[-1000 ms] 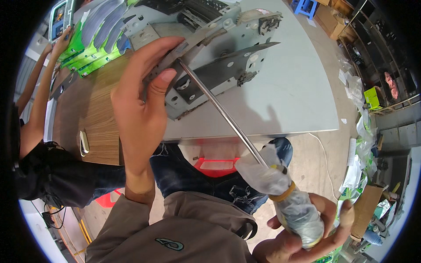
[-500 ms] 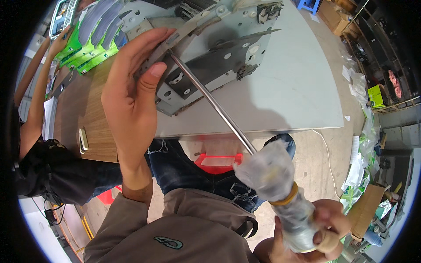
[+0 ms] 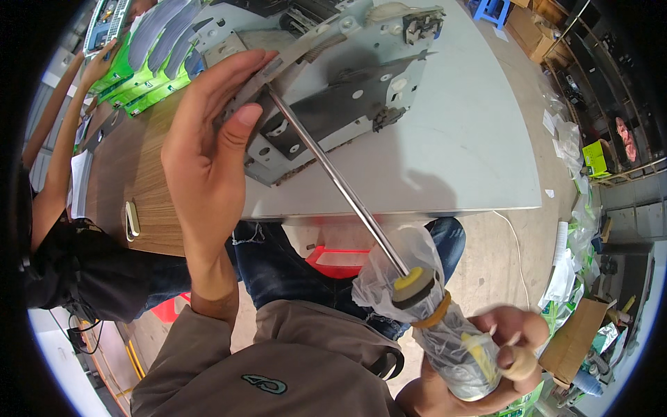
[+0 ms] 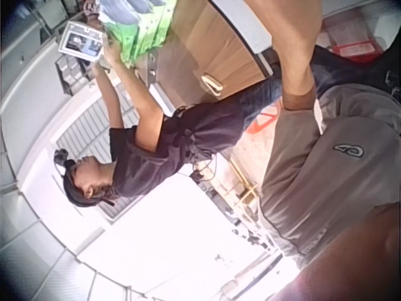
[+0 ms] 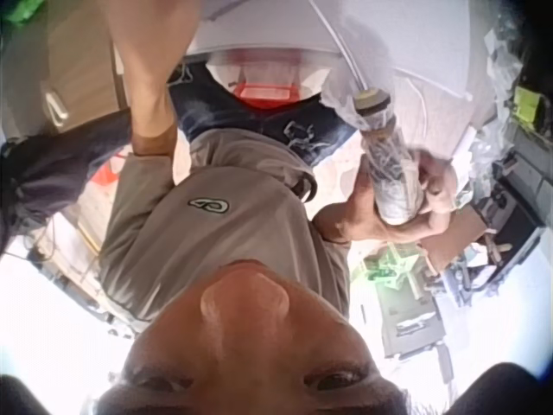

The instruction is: The person uses a screwdriver to remove screws from a metal printer assembly on a desk, then removes a small gear from the side of the unit by hand.

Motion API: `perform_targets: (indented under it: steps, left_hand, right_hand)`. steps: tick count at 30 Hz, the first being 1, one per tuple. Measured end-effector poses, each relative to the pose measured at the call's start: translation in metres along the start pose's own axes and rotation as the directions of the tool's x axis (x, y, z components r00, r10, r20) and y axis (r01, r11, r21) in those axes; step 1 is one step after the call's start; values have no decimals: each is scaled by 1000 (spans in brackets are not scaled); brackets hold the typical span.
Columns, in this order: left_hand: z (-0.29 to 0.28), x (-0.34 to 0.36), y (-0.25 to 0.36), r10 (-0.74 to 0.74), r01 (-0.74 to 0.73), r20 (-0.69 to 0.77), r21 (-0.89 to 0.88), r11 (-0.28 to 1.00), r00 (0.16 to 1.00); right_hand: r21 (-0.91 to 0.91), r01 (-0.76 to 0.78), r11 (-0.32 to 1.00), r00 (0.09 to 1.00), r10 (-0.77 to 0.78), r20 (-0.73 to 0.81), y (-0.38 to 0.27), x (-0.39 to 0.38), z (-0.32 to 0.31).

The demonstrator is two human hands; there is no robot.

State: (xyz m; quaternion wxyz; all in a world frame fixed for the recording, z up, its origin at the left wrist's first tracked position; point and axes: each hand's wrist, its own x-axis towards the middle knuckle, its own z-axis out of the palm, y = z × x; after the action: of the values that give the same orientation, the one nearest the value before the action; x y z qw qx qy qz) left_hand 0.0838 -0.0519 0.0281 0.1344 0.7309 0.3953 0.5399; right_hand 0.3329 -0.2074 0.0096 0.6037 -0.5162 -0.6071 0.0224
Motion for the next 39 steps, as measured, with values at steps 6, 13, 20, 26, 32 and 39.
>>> perform_targets:
  steps: [6,13,20,26,32,39]
  left_hand:
    - [0,1,-1,14,-14,4,21,1000,1000]
    - [3,0,1,3,-3,-7,10,1000,1000]
    - [1,0,-1,6,-6,-4,4,1000,1000]
    - [-3,-2,-4,44,-45,27,46,998,999]
    - [4,-4,-26,169,-176,-79,-88,981,982]
    - [-3,-2,-5,100,-100,-4,4,995,995]
  right_hand:
    - [-68,-391,918,919,386,-79,-16,-1,2]
    - [-241,-112,964,978,64,-196,-1,-3,22]
    - [69,-333,941,932,339,-125,-16,-2,30]
    - [-13,-257,966,913,238,-331,-12,-11,28]
    - [-23,-206,978,922,187,-338,-7,-13,30]
    - [88,-322,943,918,334,-215,8,-23,31]
